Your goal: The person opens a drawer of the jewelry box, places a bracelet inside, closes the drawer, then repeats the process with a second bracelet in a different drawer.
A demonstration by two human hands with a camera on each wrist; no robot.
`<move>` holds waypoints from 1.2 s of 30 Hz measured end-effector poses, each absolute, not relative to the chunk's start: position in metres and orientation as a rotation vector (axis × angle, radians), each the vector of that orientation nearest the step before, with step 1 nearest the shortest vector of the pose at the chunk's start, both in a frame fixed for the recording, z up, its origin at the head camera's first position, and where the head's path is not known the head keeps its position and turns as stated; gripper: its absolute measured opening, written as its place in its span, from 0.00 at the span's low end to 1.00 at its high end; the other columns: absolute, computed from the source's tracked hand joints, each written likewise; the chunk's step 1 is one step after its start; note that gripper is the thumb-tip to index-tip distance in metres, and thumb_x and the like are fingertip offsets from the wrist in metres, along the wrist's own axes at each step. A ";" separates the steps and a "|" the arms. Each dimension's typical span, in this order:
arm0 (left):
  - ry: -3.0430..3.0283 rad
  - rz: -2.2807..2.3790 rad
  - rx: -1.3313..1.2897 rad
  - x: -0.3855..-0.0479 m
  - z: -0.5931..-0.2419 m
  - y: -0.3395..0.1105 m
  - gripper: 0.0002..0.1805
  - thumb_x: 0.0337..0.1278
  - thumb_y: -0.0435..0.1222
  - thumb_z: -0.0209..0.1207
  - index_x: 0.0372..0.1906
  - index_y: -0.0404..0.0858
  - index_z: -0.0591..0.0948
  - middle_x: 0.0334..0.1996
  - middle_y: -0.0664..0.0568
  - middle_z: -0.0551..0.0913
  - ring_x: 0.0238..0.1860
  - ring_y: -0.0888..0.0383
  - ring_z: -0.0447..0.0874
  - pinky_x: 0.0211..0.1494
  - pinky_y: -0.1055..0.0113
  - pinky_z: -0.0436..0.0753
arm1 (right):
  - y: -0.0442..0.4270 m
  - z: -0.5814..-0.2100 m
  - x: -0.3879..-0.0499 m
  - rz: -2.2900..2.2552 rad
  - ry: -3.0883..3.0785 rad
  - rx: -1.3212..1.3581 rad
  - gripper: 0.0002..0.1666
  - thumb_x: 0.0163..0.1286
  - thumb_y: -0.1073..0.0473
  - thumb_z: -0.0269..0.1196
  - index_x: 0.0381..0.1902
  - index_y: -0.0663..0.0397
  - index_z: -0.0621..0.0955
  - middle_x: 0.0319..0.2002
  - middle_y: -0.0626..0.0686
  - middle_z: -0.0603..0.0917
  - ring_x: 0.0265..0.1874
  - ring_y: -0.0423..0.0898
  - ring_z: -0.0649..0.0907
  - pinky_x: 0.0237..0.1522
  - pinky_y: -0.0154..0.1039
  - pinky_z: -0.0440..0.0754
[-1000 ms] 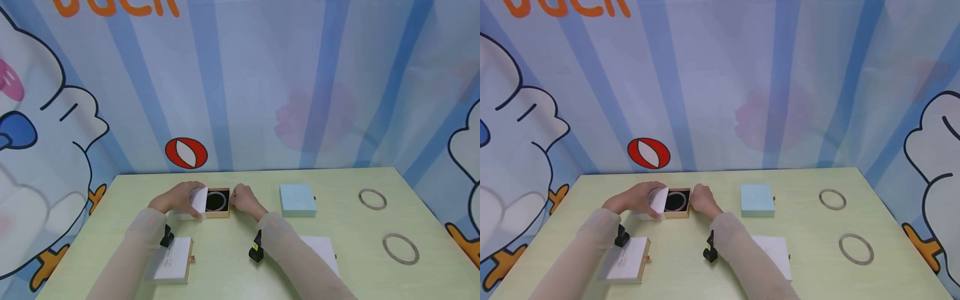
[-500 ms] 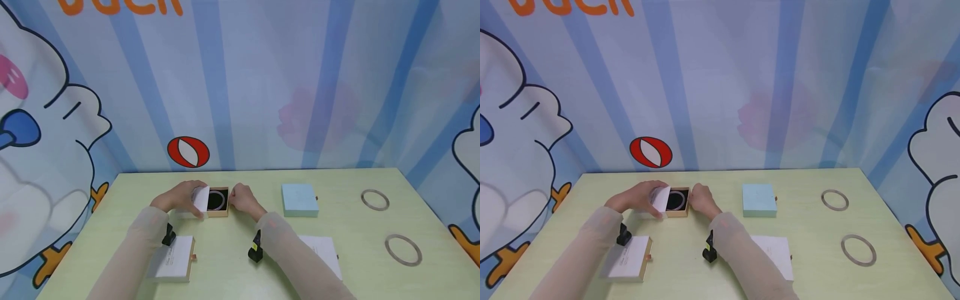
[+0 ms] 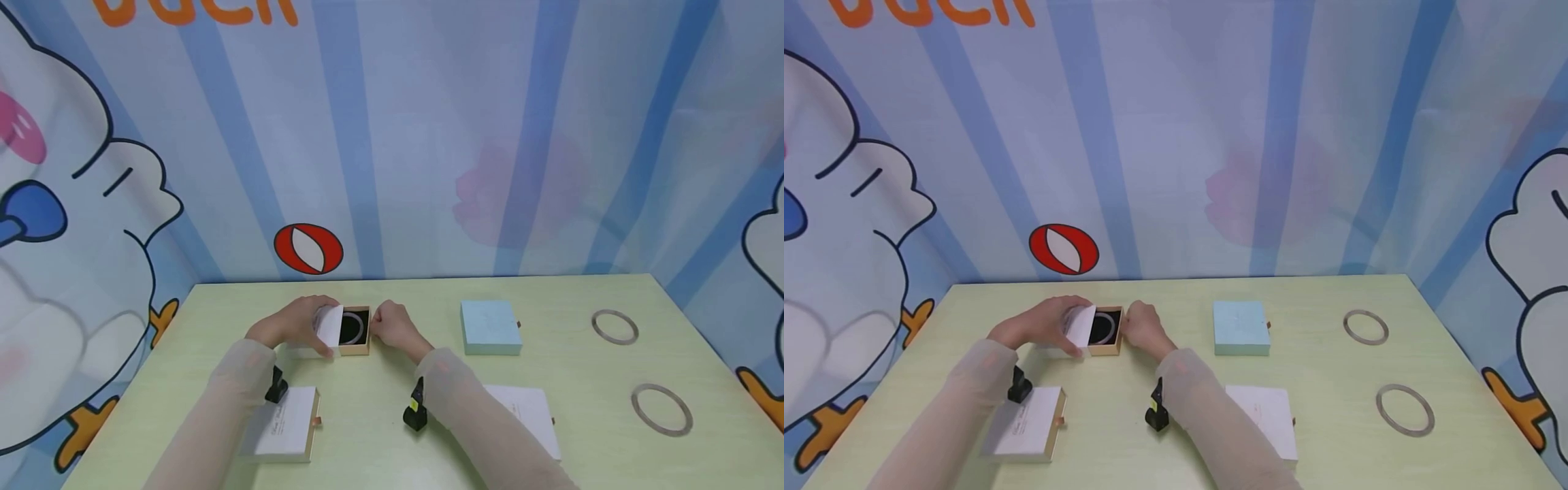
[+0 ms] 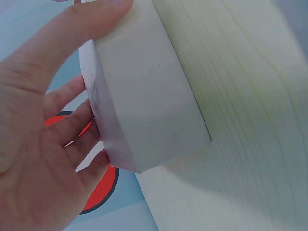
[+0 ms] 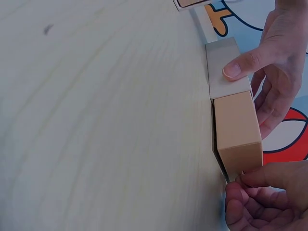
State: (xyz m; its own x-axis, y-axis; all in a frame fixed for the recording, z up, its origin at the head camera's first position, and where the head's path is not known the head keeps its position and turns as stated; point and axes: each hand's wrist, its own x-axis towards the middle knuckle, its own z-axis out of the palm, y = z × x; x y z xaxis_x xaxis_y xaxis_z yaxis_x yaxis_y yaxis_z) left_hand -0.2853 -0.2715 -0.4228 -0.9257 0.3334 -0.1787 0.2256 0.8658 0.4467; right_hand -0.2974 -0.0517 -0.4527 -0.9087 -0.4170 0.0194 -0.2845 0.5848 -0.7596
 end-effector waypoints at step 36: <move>2.790 0.630 0.409 -0.284 -0.421 -0.271 0.50 0.31 0.41 0.83 0.67 0.37 0.73 0.61 0.45 0.75 0.57 0.48 0.72 0.62 0.48 0.73 | -0.064 -0.458 -0.298 -1.268 2.652 -0.634 0.24 0.63 0.74 0.59 0.09 0.54 0.71 0.09 0.43 0.67 0.11 0.38 0.65 0.19 0.30 0.62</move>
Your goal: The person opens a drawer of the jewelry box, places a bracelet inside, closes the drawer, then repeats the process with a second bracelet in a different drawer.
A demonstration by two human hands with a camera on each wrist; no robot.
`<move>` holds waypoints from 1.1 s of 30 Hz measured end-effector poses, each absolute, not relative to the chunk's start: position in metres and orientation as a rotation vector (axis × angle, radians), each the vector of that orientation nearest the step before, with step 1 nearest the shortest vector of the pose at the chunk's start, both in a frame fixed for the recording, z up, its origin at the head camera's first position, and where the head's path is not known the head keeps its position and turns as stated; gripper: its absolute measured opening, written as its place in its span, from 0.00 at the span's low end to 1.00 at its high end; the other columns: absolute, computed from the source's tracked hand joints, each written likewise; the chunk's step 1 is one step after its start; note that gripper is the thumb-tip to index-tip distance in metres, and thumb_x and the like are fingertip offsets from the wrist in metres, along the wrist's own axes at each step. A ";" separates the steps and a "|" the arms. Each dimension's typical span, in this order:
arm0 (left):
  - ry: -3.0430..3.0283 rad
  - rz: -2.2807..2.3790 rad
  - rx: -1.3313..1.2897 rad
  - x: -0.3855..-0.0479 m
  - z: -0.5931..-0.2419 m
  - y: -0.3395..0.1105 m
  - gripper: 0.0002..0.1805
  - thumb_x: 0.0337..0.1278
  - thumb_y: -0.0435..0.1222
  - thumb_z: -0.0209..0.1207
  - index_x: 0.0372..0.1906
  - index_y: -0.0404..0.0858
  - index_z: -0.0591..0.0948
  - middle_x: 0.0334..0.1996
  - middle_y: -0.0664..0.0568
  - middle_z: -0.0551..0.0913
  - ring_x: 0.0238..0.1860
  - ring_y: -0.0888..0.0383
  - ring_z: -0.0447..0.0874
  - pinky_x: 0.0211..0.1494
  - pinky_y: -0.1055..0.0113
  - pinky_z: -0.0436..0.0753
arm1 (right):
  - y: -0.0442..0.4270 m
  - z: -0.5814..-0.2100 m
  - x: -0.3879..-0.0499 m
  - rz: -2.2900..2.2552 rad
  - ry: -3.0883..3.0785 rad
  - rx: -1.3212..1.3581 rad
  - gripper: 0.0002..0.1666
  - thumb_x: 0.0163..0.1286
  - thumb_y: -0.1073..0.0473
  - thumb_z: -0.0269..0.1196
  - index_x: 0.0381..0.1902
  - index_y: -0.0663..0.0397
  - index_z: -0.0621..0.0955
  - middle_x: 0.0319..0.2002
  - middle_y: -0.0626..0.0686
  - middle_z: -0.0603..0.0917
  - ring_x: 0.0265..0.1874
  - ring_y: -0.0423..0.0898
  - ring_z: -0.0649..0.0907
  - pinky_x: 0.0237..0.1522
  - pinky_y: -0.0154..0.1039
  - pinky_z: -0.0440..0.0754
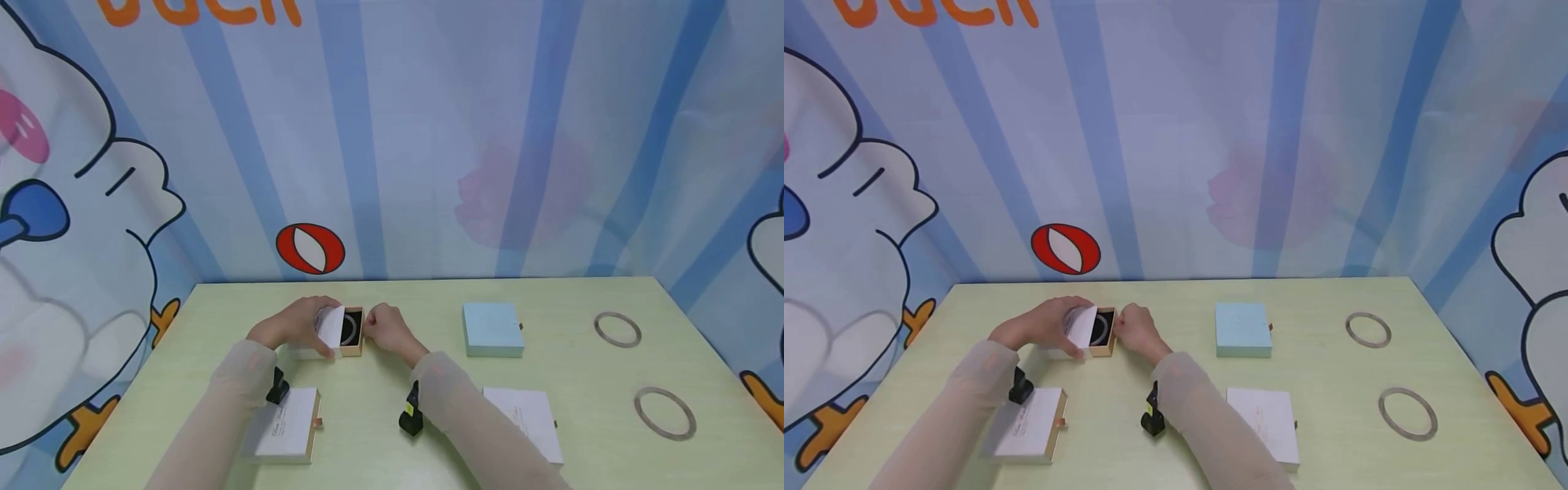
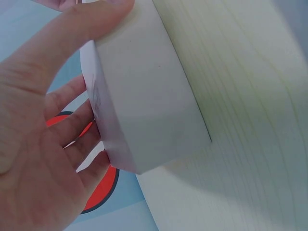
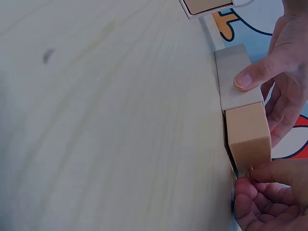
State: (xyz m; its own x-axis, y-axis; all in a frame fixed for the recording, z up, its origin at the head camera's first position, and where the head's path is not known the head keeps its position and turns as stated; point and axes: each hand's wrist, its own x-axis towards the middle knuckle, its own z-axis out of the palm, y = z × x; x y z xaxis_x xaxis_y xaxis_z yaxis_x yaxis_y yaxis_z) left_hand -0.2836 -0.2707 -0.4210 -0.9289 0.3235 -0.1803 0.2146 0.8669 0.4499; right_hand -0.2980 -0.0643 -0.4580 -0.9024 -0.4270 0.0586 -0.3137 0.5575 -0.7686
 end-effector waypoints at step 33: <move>2.789 0.630 0.467 -0.286 -0.420 -0.268 0.50 0.31 0.41 0.83 0.66 0.36 0.73 0.61 0.45 0.75 0.56 0.48 0.72 0.62 0.49 0.72 | -0.077 -0.461 -0.296 -1.284 2.659 -0.618 0.24 0.63 0.75 0.60 0.10 0.53 0.71 0.11 0.44 0.65 0.14 0.39 0.65 0.20 0.31 0.63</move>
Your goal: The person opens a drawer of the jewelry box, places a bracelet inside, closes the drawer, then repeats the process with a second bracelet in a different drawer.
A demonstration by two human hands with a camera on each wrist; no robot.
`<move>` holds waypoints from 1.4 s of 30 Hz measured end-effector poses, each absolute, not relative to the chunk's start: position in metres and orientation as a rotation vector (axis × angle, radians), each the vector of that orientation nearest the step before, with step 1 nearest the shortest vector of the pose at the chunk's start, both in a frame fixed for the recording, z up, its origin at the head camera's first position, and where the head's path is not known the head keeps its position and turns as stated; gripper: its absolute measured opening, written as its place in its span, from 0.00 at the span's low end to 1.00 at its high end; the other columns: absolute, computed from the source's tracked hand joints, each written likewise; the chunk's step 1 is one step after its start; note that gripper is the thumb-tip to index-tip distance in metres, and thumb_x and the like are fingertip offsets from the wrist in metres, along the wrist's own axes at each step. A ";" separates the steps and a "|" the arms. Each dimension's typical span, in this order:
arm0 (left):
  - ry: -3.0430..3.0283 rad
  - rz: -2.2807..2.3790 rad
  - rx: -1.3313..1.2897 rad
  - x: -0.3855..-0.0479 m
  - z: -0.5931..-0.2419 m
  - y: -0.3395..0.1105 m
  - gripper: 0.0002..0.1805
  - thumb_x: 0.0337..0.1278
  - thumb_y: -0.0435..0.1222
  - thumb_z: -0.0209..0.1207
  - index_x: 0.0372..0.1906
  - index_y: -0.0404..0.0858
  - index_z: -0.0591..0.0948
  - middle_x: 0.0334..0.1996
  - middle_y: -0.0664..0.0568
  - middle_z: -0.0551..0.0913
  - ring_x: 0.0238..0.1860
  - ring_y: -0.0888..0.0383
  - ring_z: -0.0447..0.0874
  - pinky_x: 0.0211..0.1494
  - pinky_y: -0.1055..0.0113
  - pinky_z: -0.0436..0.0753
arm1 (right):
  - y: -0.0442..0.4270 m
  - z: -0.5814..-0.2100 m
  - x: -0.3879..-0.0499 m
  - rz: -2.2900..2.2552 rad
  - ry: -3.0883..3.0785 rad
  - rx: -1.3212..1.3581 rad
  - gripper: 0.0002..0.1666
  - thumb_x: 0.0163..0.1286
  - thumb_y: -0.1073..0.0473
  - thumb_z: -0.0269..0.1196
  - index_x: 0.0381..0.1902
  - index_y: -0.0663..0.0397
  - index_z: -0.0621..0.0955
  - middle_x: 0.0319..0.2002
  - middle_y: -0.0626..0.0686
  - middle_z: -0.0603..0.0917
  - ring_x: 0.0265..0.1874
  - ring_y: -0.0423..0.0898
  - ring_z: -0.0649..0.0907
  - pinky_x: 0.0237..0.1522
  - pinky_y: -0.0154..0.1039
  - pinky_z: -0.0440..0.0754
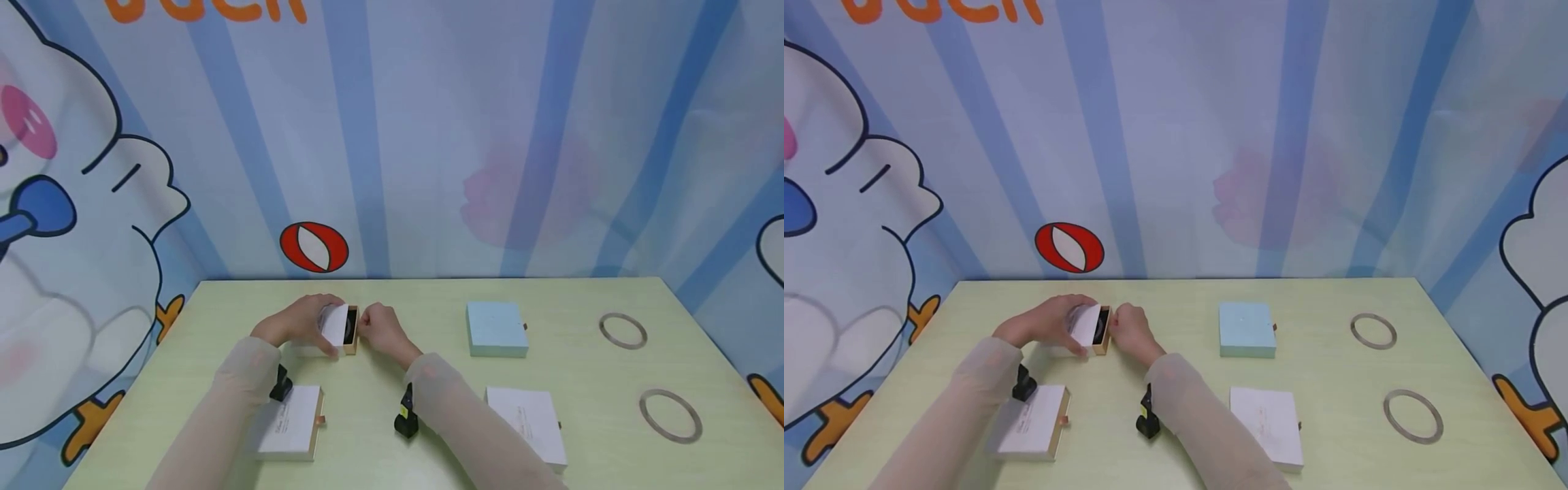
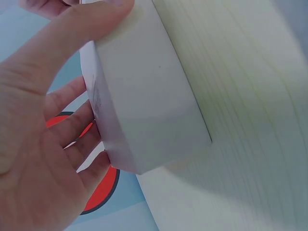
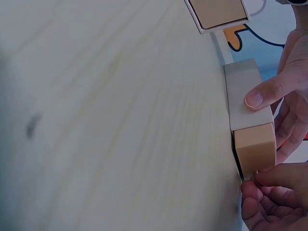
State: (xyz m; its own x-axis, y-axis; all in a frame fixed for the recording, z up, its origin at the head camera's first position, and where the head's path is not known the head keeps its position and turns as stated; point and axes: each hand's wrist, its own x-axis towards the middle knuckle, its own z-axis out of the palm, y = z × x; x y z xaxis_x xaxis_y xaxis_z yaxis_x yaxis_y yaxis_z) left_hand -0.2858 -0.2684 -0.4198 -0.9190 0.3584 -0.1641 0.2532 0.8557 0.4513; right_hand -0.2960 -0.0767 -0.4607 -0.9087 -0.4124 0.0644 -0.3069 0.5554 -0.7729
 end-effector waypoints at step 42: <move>2.799 0.639 0.505 -0.285 -0.421 -0.269 0.50 0.31 0.40 0.83 0.67 0.35 0.73 0.62 0.44 0.75 0.57 0.47 0.72 0.61 0.49 0.73 | -0.092 -0.461 -0.290 -1.297 2.730 -0.673 0.16 0.64 0.72 0.64 0.16 0.64 0.82 0.14 0.46 0.73 0.16 0.39 0.67 0.21 0.29 0.64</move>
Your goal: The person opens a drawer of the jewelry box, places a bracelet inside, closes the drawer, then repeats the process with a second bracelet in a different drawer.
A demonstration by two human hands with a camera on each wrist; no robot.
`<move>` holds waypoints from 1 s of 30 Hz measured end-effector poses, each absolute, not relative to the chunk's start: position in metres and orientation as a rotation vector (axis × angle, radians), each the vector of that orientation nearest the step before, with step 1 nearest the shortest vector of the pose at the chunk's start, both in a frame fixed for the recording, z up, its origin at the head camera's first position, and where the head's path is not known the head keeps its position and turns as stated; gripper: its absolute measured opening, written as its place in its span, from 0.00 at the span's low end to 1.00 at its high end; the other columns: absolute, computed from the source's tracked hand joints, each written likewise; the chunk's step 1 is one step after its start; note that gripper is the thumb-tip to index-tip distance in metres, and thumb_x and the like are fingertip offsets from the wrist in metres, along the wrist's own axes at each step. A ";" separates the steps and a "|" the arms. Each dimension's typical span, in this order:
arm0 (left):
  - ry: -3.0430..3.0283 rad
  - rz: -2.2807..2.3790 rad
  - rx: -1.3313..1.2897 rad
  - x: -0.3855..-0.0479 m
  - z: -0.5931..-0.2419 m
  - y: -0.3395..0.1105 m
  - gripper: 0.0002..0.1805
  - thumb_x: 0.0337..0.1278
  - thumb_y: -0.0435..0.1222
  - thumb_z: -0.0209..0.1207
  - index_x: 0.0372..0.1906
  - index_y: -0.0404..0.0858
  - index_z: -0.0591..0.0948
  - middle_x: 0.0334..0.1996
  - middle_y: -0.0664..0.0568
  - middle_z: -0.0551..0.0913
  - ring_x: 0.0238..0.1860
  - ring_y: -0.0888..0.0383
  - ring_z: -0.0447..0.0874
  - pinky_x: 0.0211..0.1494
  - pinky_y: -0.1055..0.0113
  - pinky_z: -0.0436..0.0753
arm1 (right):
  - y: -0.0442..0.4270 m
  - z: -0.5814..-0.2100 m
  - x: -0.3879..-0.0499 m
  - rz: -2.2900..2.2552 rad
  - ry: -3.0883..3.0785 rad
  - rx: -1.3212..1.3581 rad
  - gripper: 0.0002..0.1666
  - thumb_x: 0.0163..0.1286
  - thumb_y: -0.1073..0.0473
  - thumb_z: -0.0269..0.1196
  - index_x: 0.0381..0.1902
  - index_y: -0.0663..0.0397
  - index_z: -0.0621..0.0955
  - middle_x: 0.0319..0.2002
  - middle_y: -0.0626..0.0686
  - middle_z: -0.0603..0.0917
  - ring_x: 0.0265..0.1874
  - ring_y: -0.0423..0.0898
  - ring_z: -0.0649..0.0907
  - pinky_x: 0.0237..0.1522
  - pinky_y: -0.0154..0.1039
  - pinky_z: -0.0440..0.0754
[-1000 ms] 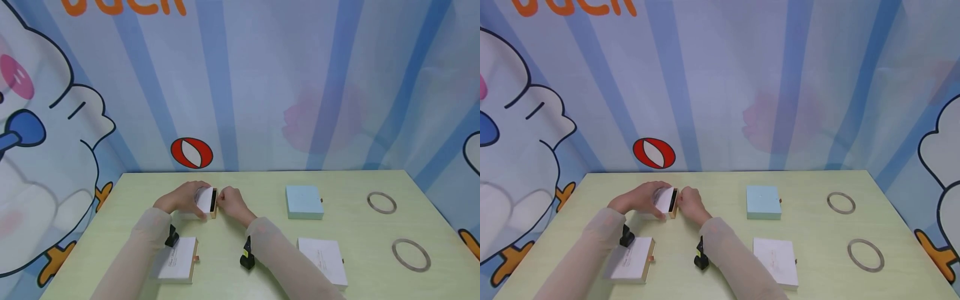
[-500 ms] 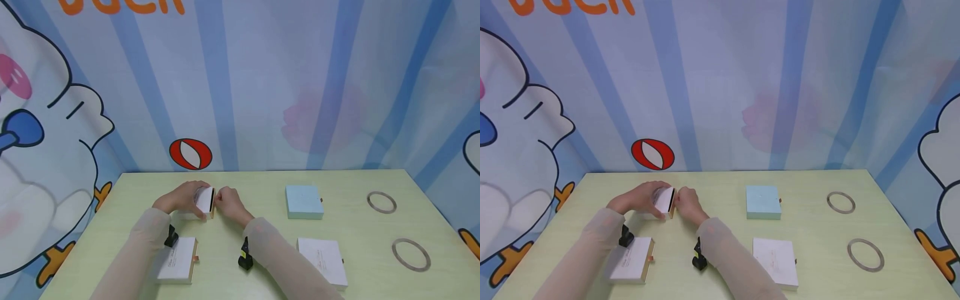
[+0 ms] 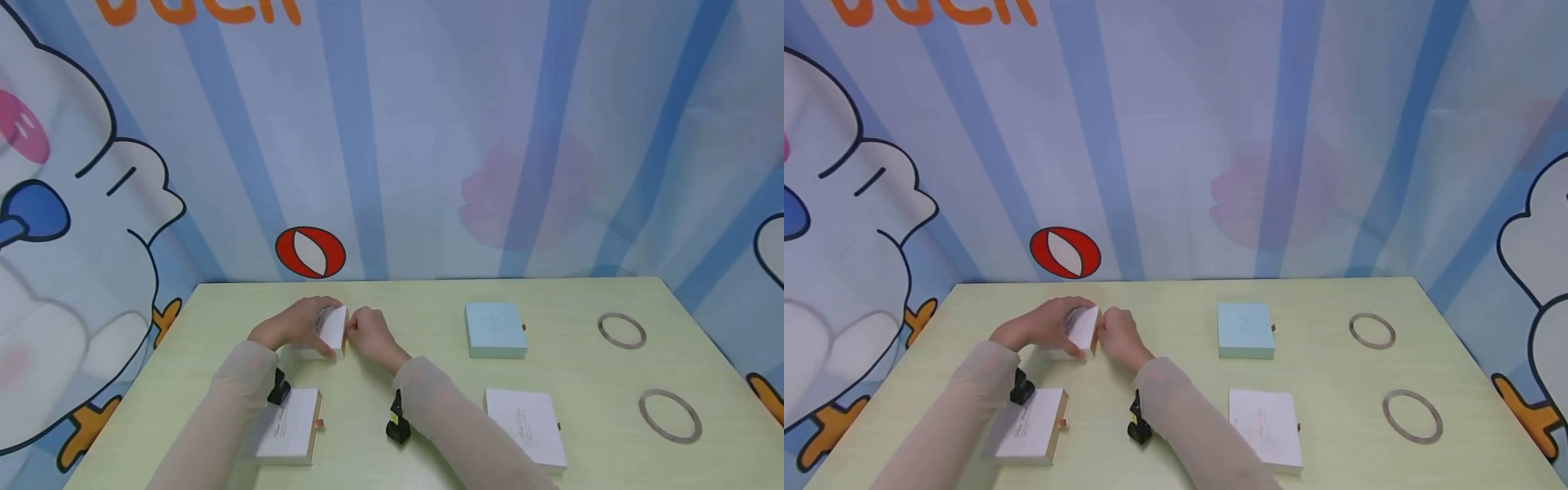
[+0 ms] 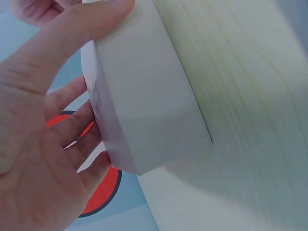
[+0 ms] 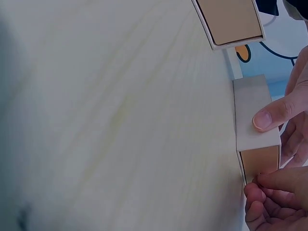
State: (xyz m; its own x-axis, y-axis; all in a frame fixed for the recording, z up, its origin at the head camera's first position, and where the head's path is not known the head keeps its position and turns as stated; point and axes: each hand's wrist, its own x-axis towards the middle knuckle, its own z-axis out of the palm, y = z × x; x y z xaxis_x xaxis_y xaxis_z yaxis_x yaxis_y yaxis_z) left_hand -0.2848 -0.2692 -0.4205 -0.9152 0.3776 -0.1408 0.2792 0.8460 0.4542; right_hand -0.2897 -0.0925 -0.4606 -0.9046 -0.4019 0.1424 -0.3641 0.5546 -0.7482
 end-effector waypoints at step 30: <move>2.786 0.638 0.523 -0.287 -0.427 -0.273 0.49 0.34 0.41 0.82 0.67 0.35 0.73 0.64 0.44 0.74 0.58 0.47 0.71 0.63 0.48 0.72 | -0.090 -0.460 -0.288 -1.287 2.723 -0.678 0.10 0.63 0.71 0.67 0.21 0.63 0.85 0.21 0.52 0.84 0.20 0.39 0.74 0.24 0.30 0.72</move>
State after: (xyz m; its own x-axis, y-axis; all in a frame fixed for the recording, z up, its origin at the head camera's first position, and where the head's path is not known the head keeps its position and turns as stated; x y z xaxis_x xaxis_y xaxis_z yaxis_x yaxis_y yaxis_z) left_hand -0.2873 -0.2727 -0.4266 -0.9085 0.3916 -0.1457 0.2891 0.8409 0.4575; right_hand -0.2876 -0.0898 -0.4600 -0.9022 -0.4095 0.1353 -0.3644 0.5563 -0.7468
